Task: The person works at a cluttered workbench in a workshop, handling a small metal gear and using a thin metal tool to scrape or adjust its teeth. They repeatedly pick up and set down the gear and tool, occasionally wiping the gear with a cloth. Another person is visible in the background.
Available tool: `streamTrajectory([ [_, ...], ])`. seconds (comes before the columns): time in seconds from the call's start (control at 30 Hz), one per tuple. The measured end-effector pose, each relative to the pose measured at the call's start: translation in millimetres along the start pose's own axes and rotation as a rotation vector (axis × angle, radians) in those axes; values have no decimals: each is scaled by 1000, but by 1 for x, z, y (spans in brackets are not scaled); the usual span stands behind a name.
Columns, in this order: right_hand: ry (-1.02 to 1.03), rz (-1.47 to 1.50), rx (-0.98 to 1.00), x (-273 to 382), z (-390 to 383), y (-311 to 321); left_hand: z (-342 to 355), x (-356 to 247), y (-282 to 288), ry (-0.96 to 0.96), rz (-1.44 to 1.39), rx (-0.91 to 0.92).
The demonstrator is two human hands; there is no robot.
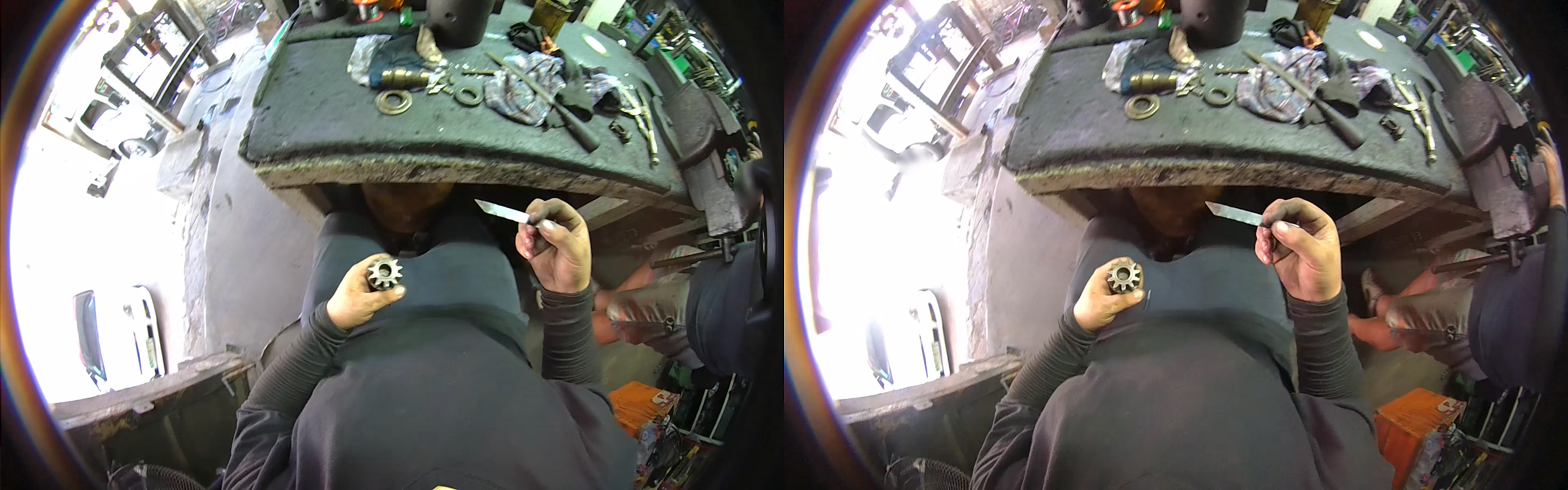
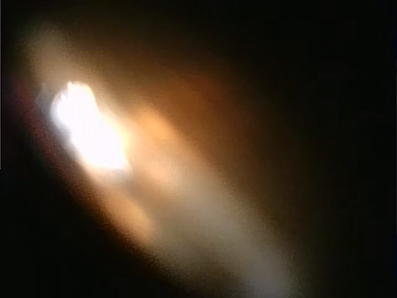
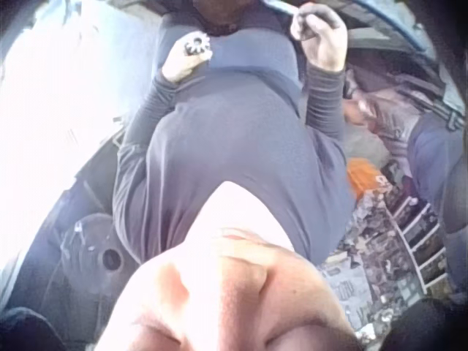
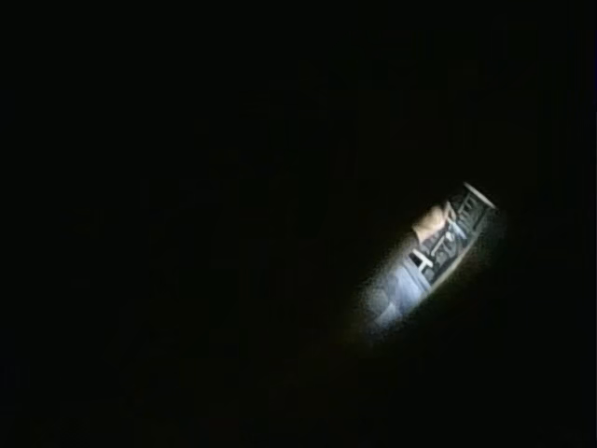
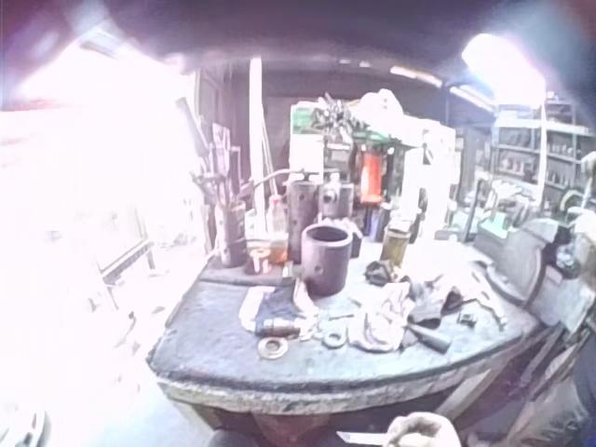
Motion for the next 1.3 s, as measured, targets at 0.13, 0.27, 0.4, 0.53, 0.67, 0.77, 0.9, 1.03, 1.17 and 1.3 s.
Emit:
streamTrajectory([
  [0.13, -27, 91, 179, -4, -21, -43, -27, -54, -24, -193, 300, 162],
  [0.27, -23, 191, 446, 11, -39, -89, -48, -91, -48, -458, 315, 232],
  [0.4, 49, 191, 570, 16, -46, -104, -59, -101, -57, -485, 345, 206],
  [0.53, 170, -20, 451, 21, -56, -106, -66, -106, -65, -496, 390, 244],
  [0.67, 459, -325, 565, 34, -73, -124, -67, -106, -72, -487, 440, 256],
  [0.77, 721, -493, 665, 39, -85, -140, -69, -106, -71, -480, 436, 246],
  [0.9, 1002, -669, 638, 39, -99, -154, -69, -103, -70, -462, 413, 233],
  [1.03, 1137, -802, 598, 31, -107, -167, -70, -102, -68, -485, 387, 242],
  [1.17, 1154, -816, 654, 25, -112, -167, -68, -99, -69, -480, 364, 254],
  [1.3, 977, -724, 854, 27, -106, -165, -68, -91, -72, -373, 374, 400],
])
Point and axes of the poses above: each hand's wrist, its own z-axis towards the middle knuckle, its own y-axis out of the back of the hand, x = y × z, the point moved 8 cm from there along z, towards the middle knuckle, and after that the axes turned 9 degrees about -x, right-handed, at the moved point
